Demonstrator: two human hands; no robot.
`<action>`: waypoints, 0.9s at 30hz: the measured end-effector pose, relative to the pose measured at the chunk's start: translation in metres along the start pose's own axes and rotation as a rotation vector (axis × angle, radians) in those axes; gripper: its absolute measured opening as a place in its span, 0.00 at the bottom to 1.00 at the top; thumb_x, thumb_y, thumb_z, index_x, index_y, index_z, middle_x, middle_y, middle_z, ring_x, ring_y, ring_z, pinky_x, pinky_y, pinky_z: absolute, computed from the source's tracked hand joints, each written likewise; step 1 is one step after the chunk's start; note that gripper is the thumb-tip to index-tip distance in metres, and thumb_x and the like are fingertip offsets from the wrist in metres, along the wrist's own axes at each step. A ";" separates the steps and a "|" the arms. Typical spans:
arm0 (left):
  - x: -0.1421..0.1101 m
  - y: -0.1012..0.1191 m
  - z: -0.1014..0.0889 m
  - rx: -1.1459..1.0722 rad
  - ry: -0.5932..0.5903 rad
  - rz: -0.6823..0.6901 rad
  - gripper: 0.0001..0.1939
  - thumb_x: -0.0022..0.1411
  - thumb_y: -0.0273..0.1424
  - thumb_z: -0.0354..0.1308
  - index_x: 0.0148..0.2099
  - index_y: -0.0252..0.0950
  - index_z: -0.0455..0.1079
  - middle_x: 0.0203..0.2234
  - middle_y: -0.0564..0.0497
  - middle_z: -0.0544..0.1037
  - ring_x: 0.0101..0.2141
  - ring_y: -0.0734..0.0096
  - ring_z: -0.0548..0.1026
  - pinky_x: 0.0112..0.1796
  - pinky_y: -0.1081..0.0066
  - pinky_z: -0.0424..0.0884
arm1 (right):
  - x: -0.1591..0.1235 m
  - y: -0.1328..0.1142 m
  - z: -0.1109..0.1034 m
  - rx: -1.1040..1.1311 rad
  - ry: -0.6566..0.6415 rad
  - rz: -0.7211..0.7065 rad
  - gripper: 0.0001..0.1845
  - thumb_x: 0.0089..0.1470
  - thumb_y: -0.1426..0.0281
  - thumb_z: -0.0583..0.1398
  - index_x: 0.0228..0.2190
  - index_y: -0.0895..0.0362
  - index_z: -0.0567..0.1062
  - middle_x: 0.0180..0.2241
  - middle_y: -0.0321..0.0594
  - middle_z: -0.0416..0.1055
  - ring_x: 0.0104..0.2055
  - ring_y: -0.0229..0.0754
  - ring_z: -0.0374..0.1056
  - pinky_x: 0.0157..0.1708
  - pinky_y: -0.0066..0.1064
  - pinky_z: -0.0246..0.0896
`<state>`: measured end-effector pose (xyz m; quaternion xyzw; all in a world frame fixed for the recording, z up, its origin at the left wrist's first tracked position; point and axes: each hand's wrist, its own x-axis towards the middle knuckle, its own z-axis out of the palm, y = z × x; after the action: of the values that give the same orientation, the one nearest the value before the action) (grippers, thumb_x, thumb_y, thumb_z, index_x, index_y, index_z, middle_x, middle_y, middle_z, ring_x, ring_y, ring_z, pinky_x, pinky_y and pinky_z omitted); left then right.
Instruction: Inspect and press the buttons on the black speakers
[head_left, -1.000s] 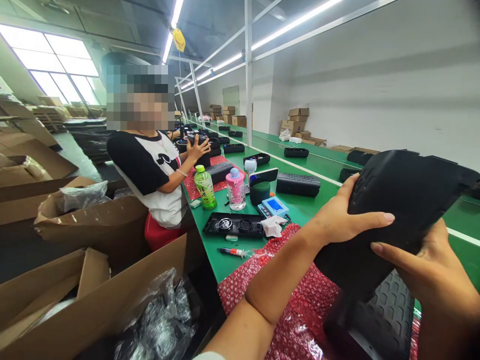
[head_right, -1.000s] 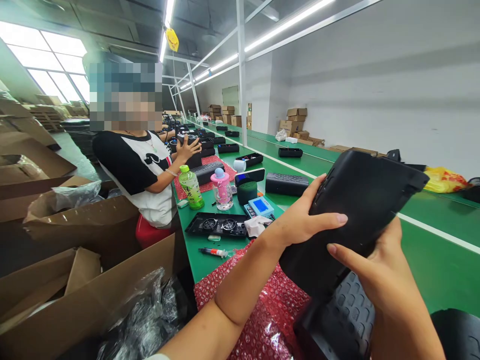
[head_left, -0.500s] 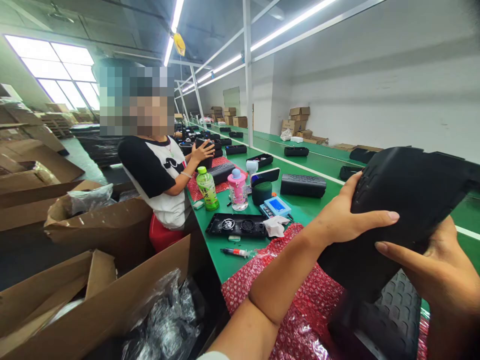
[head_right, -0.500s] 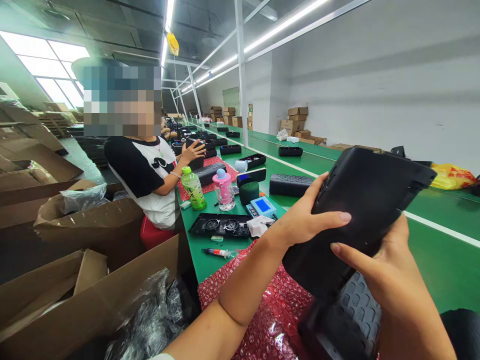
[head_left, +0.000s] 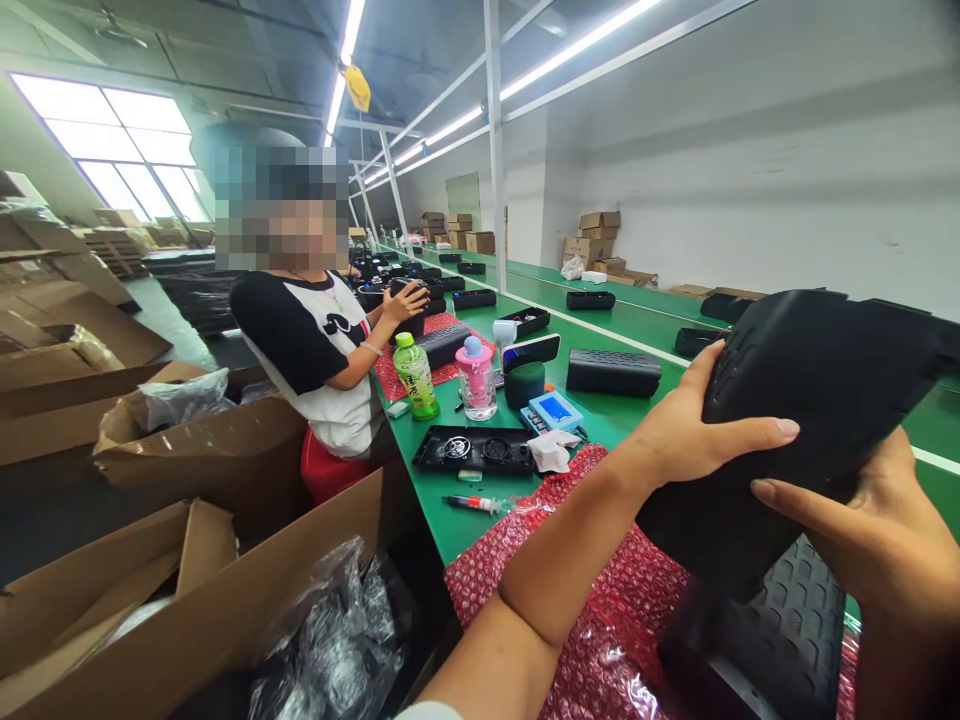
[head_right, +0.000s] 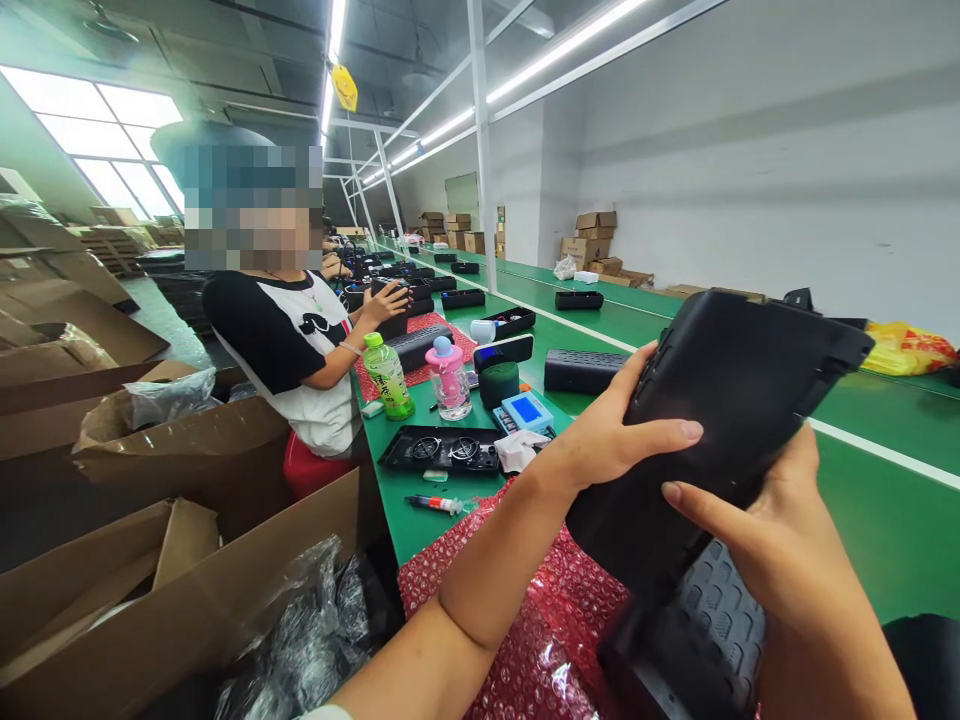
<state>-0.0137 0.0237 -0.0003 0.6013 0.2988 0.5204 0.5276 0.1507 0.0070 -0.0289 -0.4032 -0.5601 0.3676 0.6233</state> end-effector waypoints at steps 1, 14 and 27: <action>0.000 0.000 0.000 0.012 -0.009 0.002 0.49 0.49 0.43 0.71 0.70 0.49 0.54 0.61 0.48 0.68 0.63 0.49 0.63 0.64 0.47 0.59 | 0.000 0.000 0.000 -0.004 0.001 0.000 0.55 0.23 0.72 0.74 0.57 0.46 0.66 0.58 0.43 0.67 0.61 0.59 0.63 0.60 0.52 0.58; 0.015 -0.008 0.003 -0.130 -0.112 0.080 0.50 0.54 0.37 0.67 0.72 0.37 0.44 0.65 0.43 0.62 0.64 0.54 0.63 0.65 0.58 0.58 | -0.001 -0.010 0.012 0.144 -0.090 0.007 0.55 0.32 0.70 0.74 0.58 0.48 0.54 0.57 0.43 0.66 0.57 0.52 0.68 0.52 0.46 0.73; 0.015 -0.009 0.002 -0.109 -0.100 0.061 0.49 0.55 0.37 0.66 0.72 0.38 0.46 0.64 0.43 0.63 0.63 0.54 0.63 0.65 0.57 0.58 | -0.002 -0.016 0.015 0.155 -0.099 0.061 0.53 0.32 0.69 0.72 0.56 0.49 0.53 0.52 0.42 0.68 0.51 0.50 0.71 0.45 0.41 0.76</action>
<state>-0.0058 0.0394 -0.0042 0.6056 0.2250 0.5211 0.5578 0.1361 0.0005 -0.0143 -0.3519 -0.5476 0.4482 0.6127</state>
